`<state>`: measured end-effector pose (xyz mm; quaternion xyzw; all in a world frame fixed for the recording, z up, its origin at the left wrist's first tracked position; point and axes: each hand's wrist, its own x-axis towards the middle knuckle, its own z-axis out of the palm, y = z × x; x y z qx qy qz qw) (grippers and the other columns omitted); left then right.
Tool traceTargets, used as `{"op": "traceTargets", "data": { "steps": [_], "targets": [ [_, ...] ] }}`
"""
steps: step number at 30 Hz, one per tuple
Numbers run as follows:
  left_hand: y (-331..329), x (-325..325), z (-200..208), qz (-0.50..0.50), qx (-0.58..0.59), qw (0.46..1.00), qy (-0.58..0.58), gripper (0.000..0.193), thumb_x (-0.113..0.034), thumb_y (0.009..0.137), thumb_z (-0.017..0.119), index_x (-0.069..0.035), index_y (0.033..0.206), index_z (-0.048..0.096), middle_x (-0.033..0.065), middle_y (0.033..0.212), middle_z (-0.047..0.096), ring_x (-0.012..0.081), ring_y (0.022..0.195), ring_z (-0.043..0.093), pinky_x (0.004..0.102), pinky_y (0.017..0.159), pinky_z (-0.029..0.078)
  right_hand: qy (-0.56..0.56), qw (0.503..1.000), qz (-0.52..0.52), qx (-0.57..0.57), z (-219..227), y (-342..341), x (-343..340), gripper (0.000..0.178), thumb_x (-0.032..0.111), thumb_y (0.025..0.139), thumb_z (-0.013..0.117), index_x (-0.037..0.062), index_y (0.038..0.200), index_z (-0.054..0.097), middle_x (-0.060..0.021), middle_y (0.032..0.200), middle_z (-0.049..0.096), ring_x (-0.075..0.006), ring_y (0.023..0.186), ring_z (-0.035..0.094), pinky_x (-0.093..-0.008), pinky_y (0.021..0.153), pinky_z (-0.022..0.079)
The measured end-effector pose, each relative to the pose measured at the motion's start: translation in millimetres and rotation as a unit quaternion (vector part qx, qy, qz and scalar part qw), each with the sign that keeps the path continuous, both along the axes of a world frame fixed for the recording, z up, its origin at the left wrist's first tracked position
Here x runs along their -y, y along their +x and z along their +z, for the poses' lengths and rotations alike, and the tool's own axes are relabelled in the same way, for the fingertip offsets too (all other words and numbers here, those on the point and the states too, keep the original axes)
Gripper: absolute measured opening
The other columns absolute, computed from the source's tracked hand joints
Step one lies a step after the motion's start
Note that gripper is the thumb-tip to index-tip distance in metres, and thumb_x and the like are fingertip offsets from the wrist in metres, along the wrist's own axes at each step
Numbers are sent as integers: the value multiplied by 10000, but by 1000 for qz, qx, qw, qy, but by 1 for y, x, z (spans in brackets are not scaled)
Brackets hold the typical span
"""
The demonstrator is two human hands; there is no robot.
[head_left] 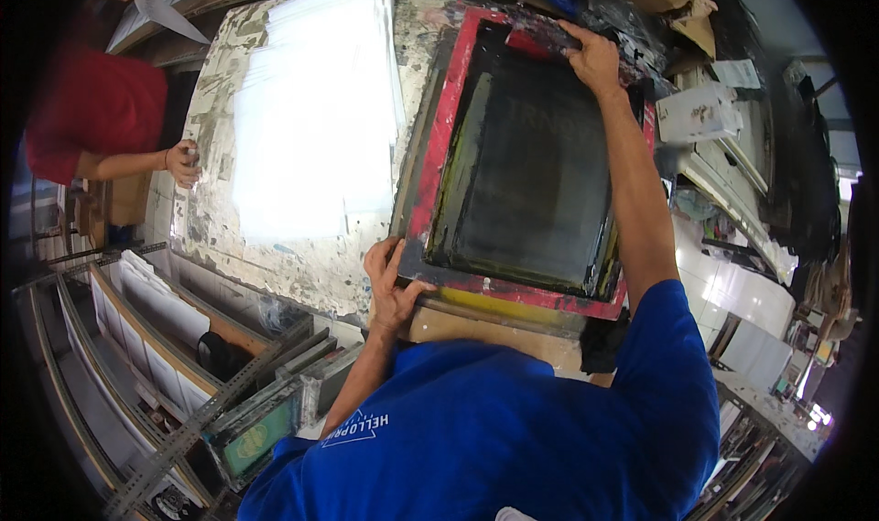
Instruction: The person performs screen printing by placing sheets of paper under a screen frame, applying ink with a squeegee, lifting the frame, and moving the printed sheets to a stack.
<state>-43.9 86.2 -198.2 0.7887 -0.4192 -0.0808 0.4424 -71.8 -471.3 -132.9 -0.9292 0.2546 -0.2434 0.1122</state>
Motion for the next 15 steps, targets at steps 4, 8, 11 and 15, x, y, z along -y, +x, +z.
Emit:
{"op": "traceTargets", "data": {
  "steps": [4,8,11,15],
  "targets": [
    [-3,-2,-14,18,-59,998,-12,925,-438,647,912,-12,1405,595,200,1283,556,365,1216,466,466,1089,341,85,991,-28,100,9,-38,14,621,37,801,746,220,1390,669,-57,1146,762,-100,777,650,-289,776,537],
    [-9,-5,-18,40,-85,994,-59,954,-422,657,920,9,1431,564,179,1259,560,335,1210,467,443,1073,367,337,927,-57,154,59,-71,-77,693,-56,803,699,187,1448,625,-56,1260,714,-109,921,646,-255,816,532],
    [-10,5,4,47,-87,987,-129,933,-400,667,917,38,1415,572,173,1262,570,331,1213,473,437,1057,394,374,915,-27,151,92,-110,-170,733,-130,756,688,121,1441,621,-68,1342,687,-124,1002,651,-289,884,533],
    [0,28,49,47,-22,977,-208,941,-460,727,894,118,1388,553,165,1262,584,313,1186,494,422,1037,418,233,972,-28,-26,157,-147,-276,698,-8,758,758,251,1398,659,-124,1101,699,-282,990,691,-372,907,520]
  ]
}}
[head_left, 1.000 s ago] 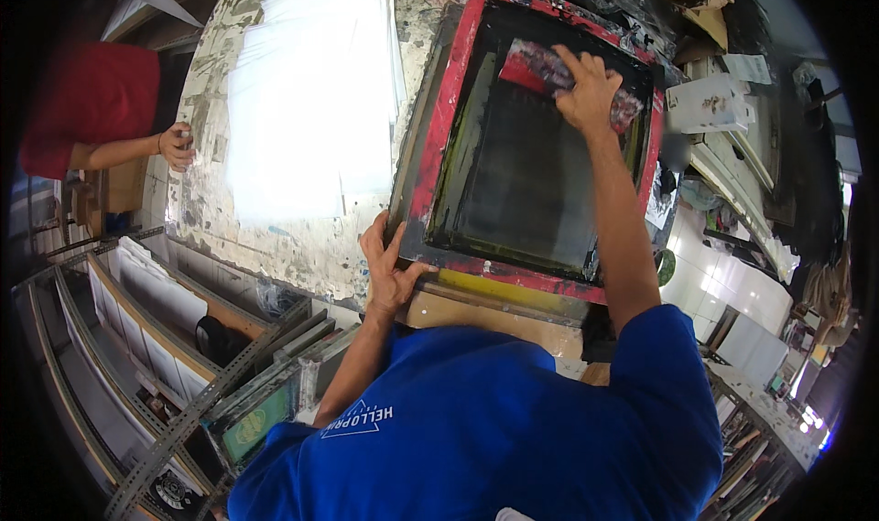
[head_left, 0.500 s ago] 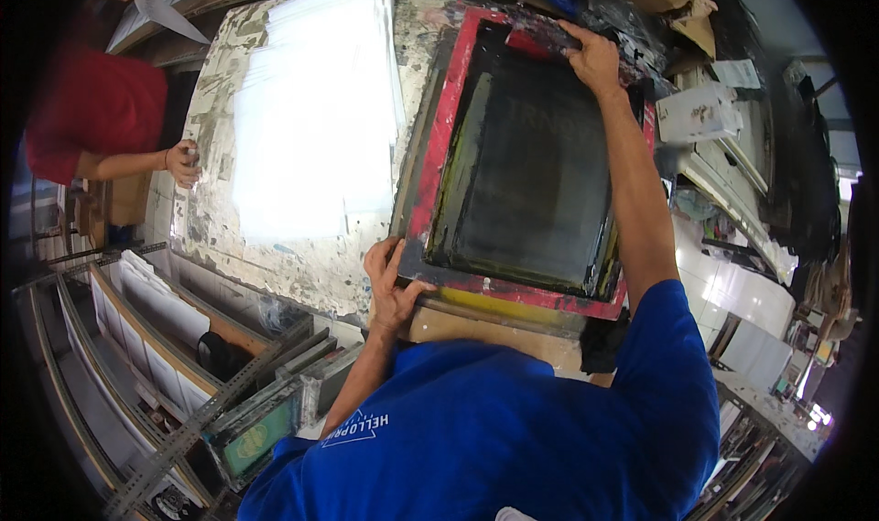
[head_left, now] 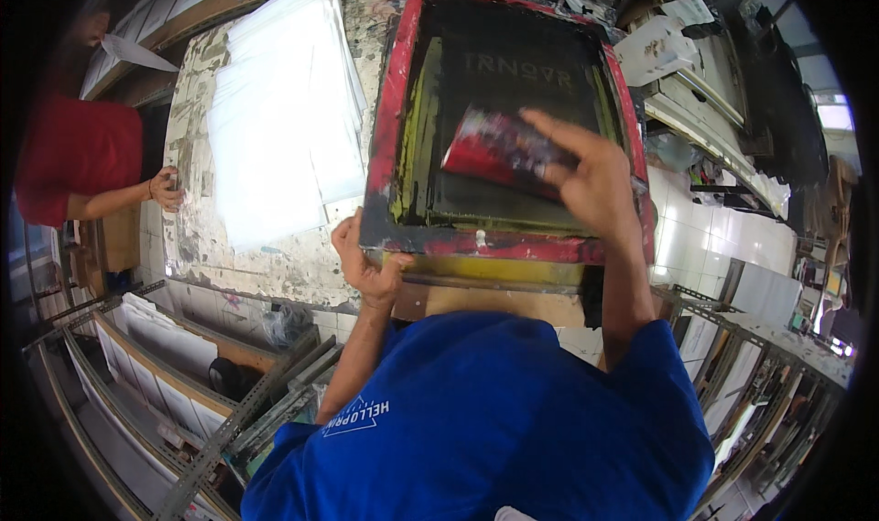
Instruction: The person performs screen printing by placing sheets of paper under a screen frame, applying ink with a squeegee, lifting the frame, and moving the printed sheets to a stack.
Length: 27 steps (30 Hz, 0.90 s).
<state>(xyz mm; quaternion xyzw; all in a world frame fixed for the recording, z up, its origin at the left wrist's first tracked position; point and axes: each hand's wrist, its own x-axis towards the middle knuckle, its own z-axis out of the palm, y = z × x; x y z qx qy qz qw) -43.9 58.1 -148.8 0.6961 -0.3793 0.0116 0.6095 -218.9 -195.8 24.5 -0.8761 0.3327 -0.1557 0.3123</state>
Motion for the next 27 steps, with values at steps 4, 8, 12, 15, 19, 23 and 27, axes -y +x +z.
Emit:
{"op": "traceTargets", "data": {
  "steps": [4,8,12,15,19,23,27],
  "targets": [
    [8,42,60,28,-77,990,-112,939,-567,830,819,130,1390,532,167,1321,559,297,1247,513,419,1063,433,-269,959,32,-82,63,4,-43,634,93,725,745,282,1329,703,-81,736,520,-272,718,602,-418,692,482],
    [22,109,131,53,-69,960,-266,776,-380,953,746,122,1456,433,177,1356,525,272,1281,544,373,1084,448,-366,926,63,71,99,13,-3,628,100,688,669,191,1307,731,-136,813,638,-282,670,604,-382,646,496],
    [72,174,83,-4,-100,934,-342,384,-84,971,550,7,1342,512,118,1266,591,188,1057,573,337,928,488,-325,926,105,162,136,36,42,504,155,743,638,11,1218,727,-186,871,749,-226,665,697,-322,633,565],
    [111,237,30,-20,-57,997,-39,391,-225,987,677,-20,1307,583,128,1231,621,234,1064,590,375,936,489,-298,936,89,164,168,48,34,513,129,708,579,-61,1156,740,-222,912,773,-255,724,735,-351,697,604],
    [155,307,-74,-23,89,988,127,405,-301,888,782,-140,1252,706,140,1198,670,324,1124,606,485,895,505,-283,940,105,161,190,62,46,492,135,723,586,-61,1145,746,-230,982,773,-280,829,741,-367,800,598],
    [120,323,-72,16,197,936,292,348,-370,823,827,-197,1121,780,71,1165,701,287,1172,600,502,907,501,-344,913,122,183,183,54,62,478,158,743,595,-58,1142,745,-234,1009,769,-296,856,738,-354,827,591],
    [129,326,-71,-25,162,949,269,230,-351,800,845,-181,953,820,51,1076,741,269,1049,665,453,864,530,-249,952,107,139,202,55,62,462,162,765,595,-51,1147,743,-237,1012,766,-291,868,737,-349,836,586]
  ]
}}
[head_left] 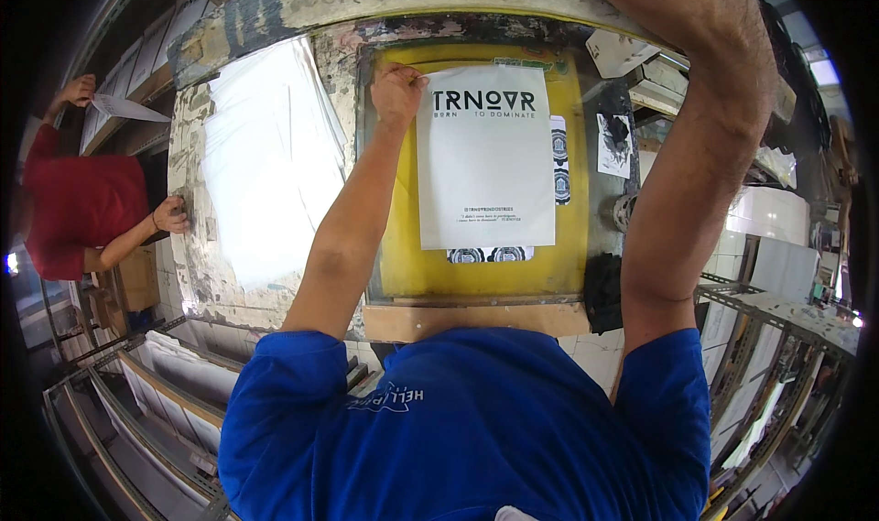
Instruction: The person performs screen printing by placing sheets of paper under a screen frame, applying ink with a squeegee, lifting the frame, and moving the printed sheets to a stack.
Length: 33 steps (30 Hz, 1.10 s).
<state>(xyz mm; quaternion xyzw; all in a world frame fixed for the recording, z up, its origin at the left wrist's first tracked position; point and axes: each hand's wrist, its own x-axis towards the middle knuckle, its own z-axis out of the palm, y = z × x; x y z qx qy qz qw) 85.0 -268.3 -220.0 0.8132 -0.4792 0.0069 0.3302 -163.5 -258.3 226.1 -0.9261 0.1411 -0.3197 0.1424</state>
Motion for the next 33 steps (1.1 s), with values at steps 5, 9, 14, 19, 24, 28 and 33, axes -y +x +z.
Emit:
{"op": "traceTargets", "data": {
  "steps": [5,9,14,19,24,28,33],
  "targets": [
    [-4,-14,36,-6,-224,973,-49,179,-239,842,806,-105,961,796,126,830,750,283,736,705,379,714,543,59,998,3,-19,5,6,0,448,138,781,593,-47,1162,740,-225,997,769,-268,851,729,-338,818,577],
    [24,-61,46,31,-241,954,-175,164,-157,866,772,-29,968,775,155,816,747,246,705,696,357,691,528,-60,997,-38,35,-14,11,-10,440,129,791,614,-41,1178,736,-208,1015,765,-243,866,717,-334,839,565],
    [79,-160,65,149,-327,903,-237,156,-83,921,730,57,989,738,63,825,708,121,745,602,273,682,477,24,993,-116,25,-4,17,3,444,95,795,625,-34,1209,722,-183,1011,750,-222,893,704,-338,870,556],
    [174,-279,42,245,-291,877,-295,128,-61,939,706,46,1005,732,43,884,705,110,802,608,257,725,478,-91,989,-82,85,-28,23,-13,443,54,798,611,-49,1217,710,-171,1038,744,-211,902,702,-326,881,560],
    [230,-357,42,355,-244,837,-336,140,-55,948,700,77,994,699,78,928,708,135,806,624,275,725,501,-32,997,-60,24,-14,17,-11,443,42,811,610,-62,1233,695,-157,1068,744,-204,892,704,-330,875,574],
    [248,-399,50,487,-177,785,-342,355,-146,970,702,116,1201,637,189,1087,701,255,924,683,330,838,550,-108,986,-75,99,-33,25,-20,434,35,820,603,-59,1234,694,-163,1070,745,-205,886,702,-336,855,579],
    [149,-379,64,360,182,883,-239,165,-109,925,734,23,1025,723,150,1046,723,324,982,654,437,922,490,-1,992,-120,29,-40,-1,36,447,211,890,648,50,1306,684,-168,1037,738,-202,867,706,-317,818,549]
  ]
}}
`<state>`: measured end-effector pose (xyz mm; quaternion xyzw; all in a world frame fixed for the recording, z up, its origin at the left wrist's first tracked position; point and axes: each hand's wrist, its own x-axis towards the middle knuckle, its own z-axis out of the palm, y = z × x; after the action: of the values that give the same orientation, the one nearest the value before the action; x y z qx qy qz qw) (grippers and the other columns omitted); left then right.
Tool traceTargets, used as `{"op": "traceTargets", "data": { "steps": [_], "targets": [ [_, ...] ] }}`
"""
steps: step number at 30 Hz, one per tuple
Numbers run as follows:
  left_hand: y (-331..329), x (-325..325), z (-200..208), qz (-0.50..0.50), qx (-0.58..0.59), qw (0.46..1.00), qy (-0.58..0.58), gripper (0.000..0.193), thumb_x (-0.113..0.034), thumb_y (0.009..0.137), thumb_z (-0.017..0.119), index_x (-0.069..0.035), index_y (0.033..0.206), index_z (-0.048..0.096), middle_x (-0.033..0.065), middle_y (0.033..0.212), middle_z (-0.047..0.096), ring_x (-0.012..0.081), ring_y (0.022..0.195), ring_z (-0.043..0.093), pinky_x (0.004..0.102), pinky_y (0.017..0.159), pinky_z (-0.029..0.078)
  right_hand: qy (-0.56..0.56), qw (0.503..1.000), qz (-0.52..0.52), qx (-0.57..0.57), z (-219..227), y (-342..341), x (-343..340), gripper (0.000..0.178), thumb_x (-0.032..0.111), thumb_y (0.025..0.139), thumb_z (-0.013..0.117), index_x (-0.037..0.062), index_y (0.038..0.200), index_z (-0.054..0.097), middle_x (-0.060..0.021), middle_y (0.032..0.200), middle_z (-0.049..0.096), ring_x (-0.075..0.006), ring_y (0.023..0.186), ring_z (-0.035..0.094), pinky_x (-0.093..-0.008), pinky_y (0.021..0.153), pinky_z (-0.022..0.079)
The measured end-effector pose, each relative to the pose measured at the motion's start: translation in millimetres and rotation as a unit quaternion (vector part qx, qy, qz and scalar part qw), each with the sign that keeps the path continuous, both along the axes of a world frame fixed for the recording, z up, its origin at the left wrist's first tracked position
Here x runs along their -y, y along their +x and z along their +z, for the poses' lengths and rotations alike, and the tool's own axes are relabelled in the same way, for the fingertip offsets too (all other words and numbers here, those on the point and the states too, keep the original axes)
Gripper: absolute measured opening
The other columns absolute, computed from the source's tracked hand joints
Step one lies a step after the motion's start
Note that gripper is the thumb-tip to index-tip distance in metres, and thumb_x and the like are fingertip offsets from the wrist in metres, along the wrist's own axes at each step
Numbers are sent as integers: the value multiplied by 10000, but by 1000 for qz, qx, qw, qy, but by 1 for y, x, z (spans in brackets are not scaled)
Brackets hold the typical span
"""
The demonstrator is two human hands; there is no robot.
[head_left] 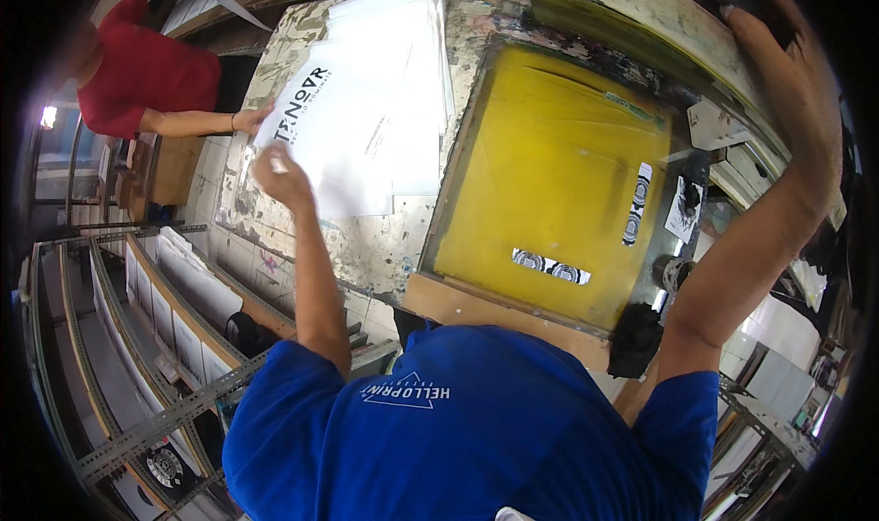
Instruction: The person performs screen printing by placing sheets of paper under a screen frame, applying ink with a squeegee, lifting the frame, and moving the printed sheets to a stack.
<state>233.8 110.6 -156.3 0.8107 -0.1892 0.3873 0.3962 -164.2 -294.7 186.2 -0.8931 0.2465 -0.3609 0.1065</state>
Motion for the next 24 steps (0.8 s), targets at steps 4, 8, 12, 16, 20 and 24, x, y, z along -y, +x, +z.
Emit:
{"op": "traceTargets", "data": {
  "steps": [4,8,12,16,20,24],
  "targets": [
    [-119,13,-19,-158,11,966,204,192,-190,811,851,-142,978,770,41,948,698,239,956,641,397,803,436,77,993,-55,-71,-3,-25,44,474,329,939,660,88,1347,667,-164,1048,736,-200,879,712,-301,824,534],
    [-148,11,-53,-158,-160,949,220,224,-183,807,858,-47,972,790,82,987,682,254,919,634,379,751,490,51,997,-25,-58,-1,-15,26,469,296,922,656,67,1330,673,-167,1047,738,-204,879,711,-308,829,541],
    [-135,16,-64,-169,-248,950,84,151,-145,830,840,-29,915,792,75,996,694,204,856,648,331,688,501,25,999,2,-44,4,-6,9,463,264,904,652,46,1312,679,-170,1045,741,-209,880,711,-315,834,548],
    [-130,40,-25,-243,-319,916,2,118,-128,856,816,-36,927,796,55,1048,721,165,856,634,314,720,506,0,999,18,-33,6,1,-8,459,231,887,647,24,1295,685,-173,1044,744,-213,881,711,-322,838,555],
    [-155,59,13,-374,-318,849,194,344,-376,895,774,-158,1161,797,92,1365,645,303,1279,553,465,1075,416,-31,999,29,-27,9,5,-24,455,199,870,643,3,1277,692,-177,1043,747,-218,882,711,-329,843,562],
    [-191,83,-24,-342,-230,812,412,600,-567,949,626,-199,1422,637,149,1614,420,465,1504,299,644,1185,218,-77,996,31,-33,13,9,-39,451,166,852,639,-18,1260,698,-180,1042,749,-223,882,711,-335,847,570]
  ]
}}
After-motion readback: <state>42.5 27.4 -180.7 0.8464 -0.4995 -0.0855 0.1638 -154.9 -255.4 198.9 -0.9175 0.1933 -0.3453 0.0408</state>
